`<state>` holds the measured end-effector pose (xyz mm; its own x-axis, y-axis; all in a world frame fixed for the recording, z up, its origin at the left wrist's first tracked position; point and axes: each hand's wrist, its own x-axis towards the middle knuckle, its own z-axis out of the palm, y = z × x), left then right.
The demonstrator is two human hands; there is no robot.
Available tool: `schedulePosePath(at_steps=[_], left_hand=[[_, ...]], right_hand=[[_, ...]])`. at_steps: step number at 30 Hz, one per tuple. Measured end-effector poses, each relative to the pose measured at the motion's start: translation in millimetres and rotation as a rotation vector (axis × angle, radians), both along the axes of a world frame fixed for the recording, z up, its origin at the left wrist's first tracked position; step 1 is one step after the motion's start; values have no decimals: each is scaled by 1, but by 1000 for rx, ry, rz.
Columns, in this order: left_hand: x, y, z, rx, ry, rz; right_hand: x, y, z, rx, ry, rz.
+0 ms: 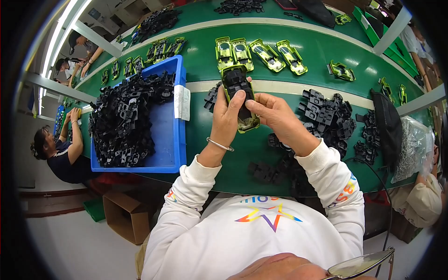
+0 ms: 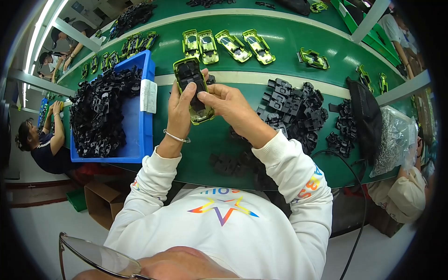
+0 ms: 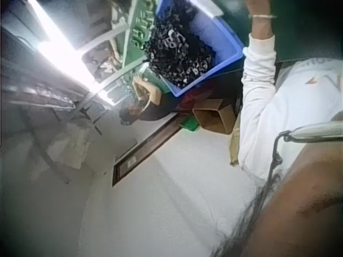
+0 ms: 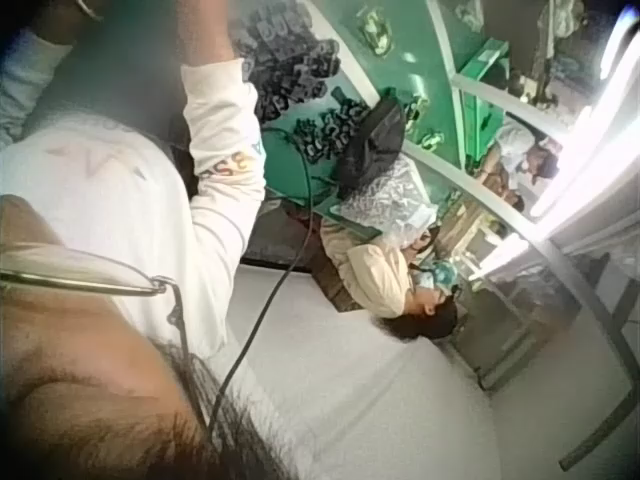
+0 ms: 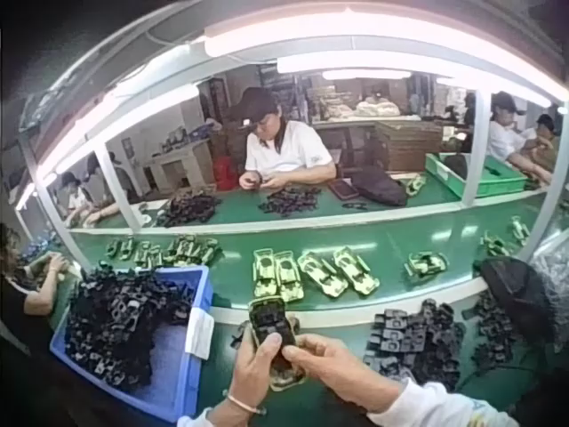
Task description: The person assembles toy cars by picking up car bodies and interior pieces, fitting the pieces into the bodies by hand, and placing the assembled cars onto the assembly line.
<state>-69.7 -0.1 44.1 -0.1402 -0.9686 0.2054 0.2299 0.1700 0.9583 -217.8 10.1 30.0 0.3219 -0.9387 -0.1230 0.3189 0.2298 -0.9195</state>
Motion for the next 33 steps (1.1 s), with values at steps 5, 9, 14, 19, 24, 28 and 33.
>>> schedulePosePath(at_steps=[5, 9, 14, 19, 24, 28, 33], left_hand=[[-1, 4, 7, 50, 32, -45], [-6, 11, 9, -21, -19, -7], [-8, 18, 8, -64, -31, 0], [-9, 23, 9, -39, 31, 3], [-8, 28, 13, 7, 25, -28], [-9, 35, 3, -57, 23, -12], [-16, 42, 1, -85, 43, 17]], right_hand=[[-2, 0, 10, 71, -41, 19], [-4, 1, 7, 104, -30, 58], [0, 13, 20, 112, -152, 37], [-1, 12, 13, 98, -89, 37], [-8, 7, 20, -75, 115, -30], [-3, 11, 25, -97, 14, -86], [2, 14, 30, -7, -119, -64]])
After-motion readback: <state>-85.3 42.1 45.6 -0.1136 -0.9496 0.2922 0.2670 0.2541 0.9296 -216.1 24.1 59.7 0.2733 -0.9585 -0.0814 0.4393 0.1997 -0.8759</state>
